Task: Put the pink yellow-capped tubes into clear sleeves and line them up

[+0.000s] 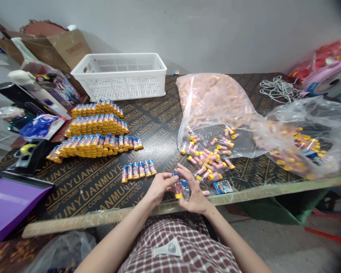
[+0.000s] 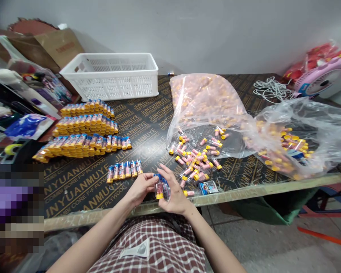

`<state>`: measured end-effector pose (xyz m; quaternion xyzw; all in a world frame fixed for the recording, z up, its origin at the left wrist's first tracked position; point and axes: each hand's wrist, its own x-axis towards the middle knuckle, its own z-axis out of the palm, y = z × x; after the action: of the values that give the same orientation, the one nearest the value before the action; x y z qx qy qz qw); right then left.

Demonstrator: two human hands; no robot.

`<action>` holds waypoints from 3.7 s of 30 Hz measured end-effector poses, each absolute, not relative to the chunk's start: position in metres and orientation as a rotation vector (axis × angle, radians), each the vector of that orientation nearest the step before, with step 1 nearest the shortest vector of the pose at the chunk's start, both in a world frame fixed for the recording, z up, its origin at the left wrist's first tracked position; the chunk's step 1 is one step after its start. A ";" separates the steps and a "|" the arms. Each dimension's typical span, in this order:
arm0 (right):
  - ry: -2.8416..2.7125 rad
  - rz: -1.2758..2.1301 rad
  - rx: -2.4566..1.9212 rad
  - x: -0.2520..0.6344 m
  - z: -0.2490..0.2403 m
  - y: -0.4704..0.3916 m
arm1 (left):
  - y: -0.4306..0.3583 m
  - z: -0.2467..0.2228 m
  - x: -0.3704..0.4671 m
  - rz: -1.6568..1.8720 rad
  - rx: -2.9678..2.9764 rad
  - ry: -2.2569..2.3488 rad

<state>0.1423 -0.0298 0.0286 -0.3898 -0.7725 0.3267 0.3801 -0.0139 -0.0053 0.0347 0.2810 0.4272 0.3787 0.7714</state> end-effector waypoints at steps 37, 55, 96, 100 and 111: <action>-1.707 0.787 -1.108 0.159 0.018 -0.015 | 0.021 0.025 -0.155 1.107 1.178 2.162; -2.348 0.066 -1.695 0.223 0.014 0.018 | 0.013 0.015 -0.051 0.708 1.765 1.581; -1.646 0.393 -1.238 0.146 0.034 -0.038 | 0.018 0.022 -0.028 1.193 0.428 1.204; -1.724 0.615 -1.223 0.142 0.030 -0.040 | 0.014 0.024 -0.025 1.207 0.558 1.167; -1.763 0.764 -1.132 0.144 0.025 -0.032 | -0.002 0.043 -0.021 0.798 0.653 0.880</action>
<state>0.1438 -0.0321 0.0253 -0.4556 -0.7100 0.3077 0.4401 -0.0215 -0.0022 0.0435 0.3023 0.4070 0.3689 0.7790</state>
